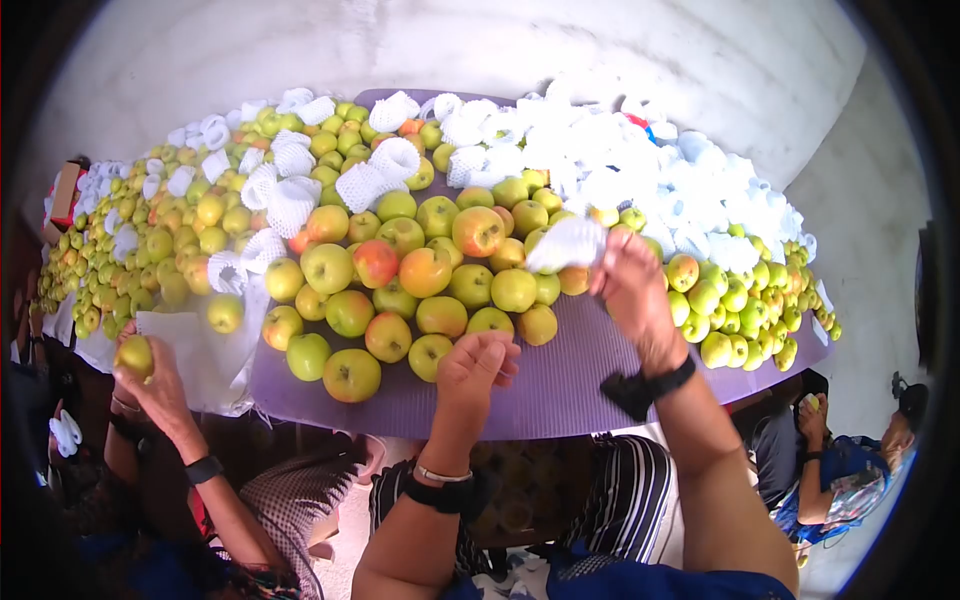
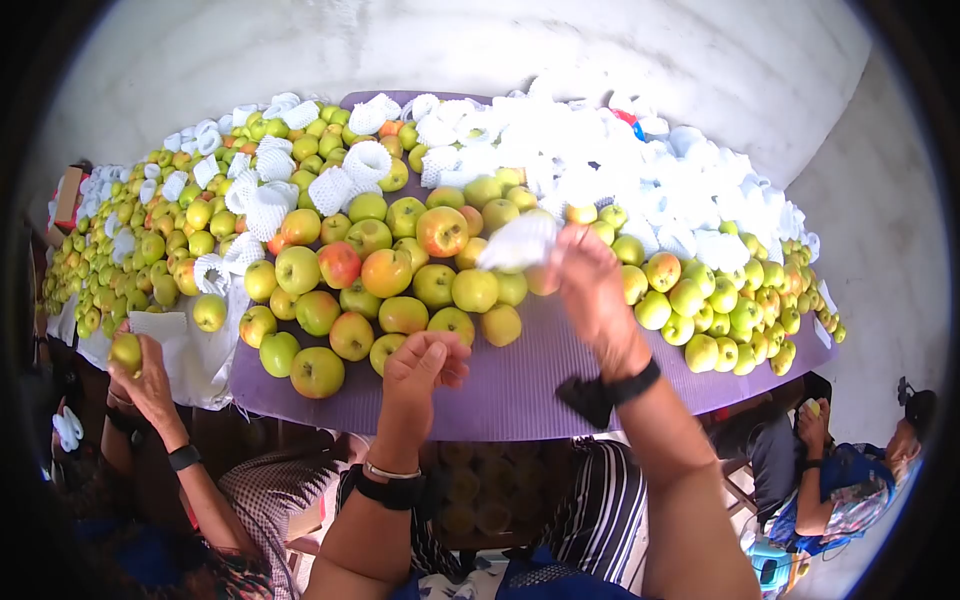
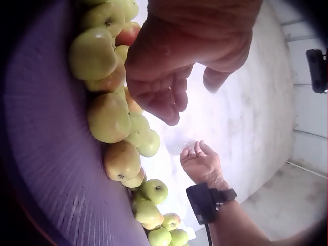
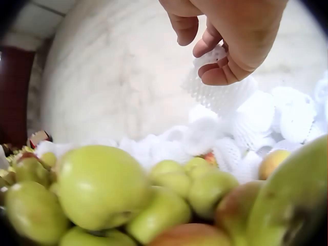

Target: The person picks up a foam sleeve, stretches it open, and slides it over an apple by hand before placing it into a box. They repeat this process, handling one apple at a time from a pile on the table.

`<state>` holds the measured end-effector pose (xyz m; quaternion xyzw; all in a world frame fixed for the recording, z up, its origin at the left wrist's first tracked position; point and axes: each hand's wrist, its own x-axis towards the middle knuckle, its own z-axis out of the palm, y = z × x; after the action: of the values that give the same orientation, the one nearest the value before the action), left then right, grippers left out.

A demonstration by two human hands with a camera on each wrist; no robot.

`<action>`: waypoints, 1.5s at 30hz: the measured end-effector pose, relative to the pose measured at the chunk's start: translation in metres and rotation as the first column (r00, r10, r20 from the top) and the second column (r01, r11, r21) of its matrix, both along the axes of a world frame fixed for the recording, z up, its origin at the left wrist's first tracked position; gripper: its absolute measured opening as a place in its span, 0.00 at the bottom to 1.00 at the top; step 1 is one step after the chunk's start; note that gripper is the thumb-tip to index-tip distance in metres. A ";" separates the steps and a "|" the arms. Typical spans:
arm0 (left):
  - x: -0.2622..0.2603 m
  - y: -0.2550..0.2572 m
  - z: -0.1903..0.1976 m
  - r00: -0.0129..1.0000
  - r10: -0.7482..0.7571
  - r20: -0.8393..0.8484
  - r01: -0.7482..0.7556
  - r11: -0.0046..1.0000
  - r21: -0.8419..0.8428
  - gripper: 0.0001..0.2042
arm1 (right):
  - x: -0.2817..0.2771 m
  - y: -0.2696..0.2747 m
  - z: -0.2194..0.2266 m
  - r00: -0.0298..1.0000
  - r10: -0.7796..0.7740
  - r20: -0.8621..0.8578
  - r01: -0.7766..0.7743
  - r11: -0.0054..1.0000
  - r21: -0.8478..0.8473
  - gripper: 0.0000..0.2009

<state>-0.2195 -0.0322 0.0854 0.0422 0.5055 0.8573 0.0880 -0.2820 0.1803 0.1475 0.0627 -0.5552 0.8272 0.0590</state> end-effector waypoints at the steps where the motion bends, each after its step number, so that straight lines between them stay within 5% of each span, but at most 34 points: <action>1: 0.001 0.004 -0.001 0.999 0.035 0.015 -0.035 0.999 0.029 0.12 | 0.021 -0.008 -0.008 0.999 0.037 -0.005 -0.038 0.996 -0.080 0.08; 11: 0.006 0.022 0.001 0.999 -0.049 0.015 0.047 0.996 0.075 0.15 | 0.086 -0.020 -0.071 0.990 0.140 0.027 -0.125 0.942 -0.310 0.14; 13: 0.001 0.017 -0.005 0.970 -0.224 0.089 0.170 0.897 0.407 0.16 | 0.086 -0.017 -0.071 0.989 0.147 0.032 -0.131 0.947 -0.294 0.13; 16: 0.003 0.021 -0.002 0.988 -0.144 0.062 0.130 0.973 0.192 0.16 | 0.088 -0.014 -0.067 0.984 0.174 0.047 -0.157 0.955 -0.252 0.13; 20: 0.004 0.025 -0.006 0.977 -0.213 0.015 0.210 0.968 0.135 0.17 | 0.090 -0.013 -0.070 0.974 0.202 0.108 -0.182 0.969 -0.168 0.12; 25: 0.005 0.040 -0.010 0.999 -0.048 -0.008 0.047 0.995 -0.090 0.13 | 0.096 -0.013 -0.069 0.967 0.237 0.088 -0.235 0.971 -0.038 0.11; 30: 0.007 0.046 -0.014 1.000 0.018 0.010 -0.018 0.998 0.067 0.11 | 0.100 -0.006 -0.076 0.961 0.246 0.127 -0.247 0.969 -0.009 0.10; 36: 0.002 0.042 -0.016 0.993 -0.082 0.089 0.044 0.930 0.365 0.11 | 0.094 -0.001 -0.082 0.972 0.133 0.193 -0.106 0.984 -0.142 0.07; 40: 0.002 0.046 -0.010 0.969 -0.218 0.112 0.119 0.819 0.562 0.12 | 0.090 0.005 -0.085 0.944 0.187 0.271 -0.067 0.915 -0.398 0.07; 45: 0.003 0.046 -0.007 0.930 -0.351 0.107 0.249 0.817 0.520 0.15 | 0.091 0.008 -0.073 0.910 0.282 0.305 -0.047 0.800 -0.598 0.10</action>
<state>-0.2167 0.0136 0.0780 0.0575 0.2428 0.9333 0.2582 -0.1912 0.1879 0.0744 -0.0700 -0.2706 0.9542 -0.1065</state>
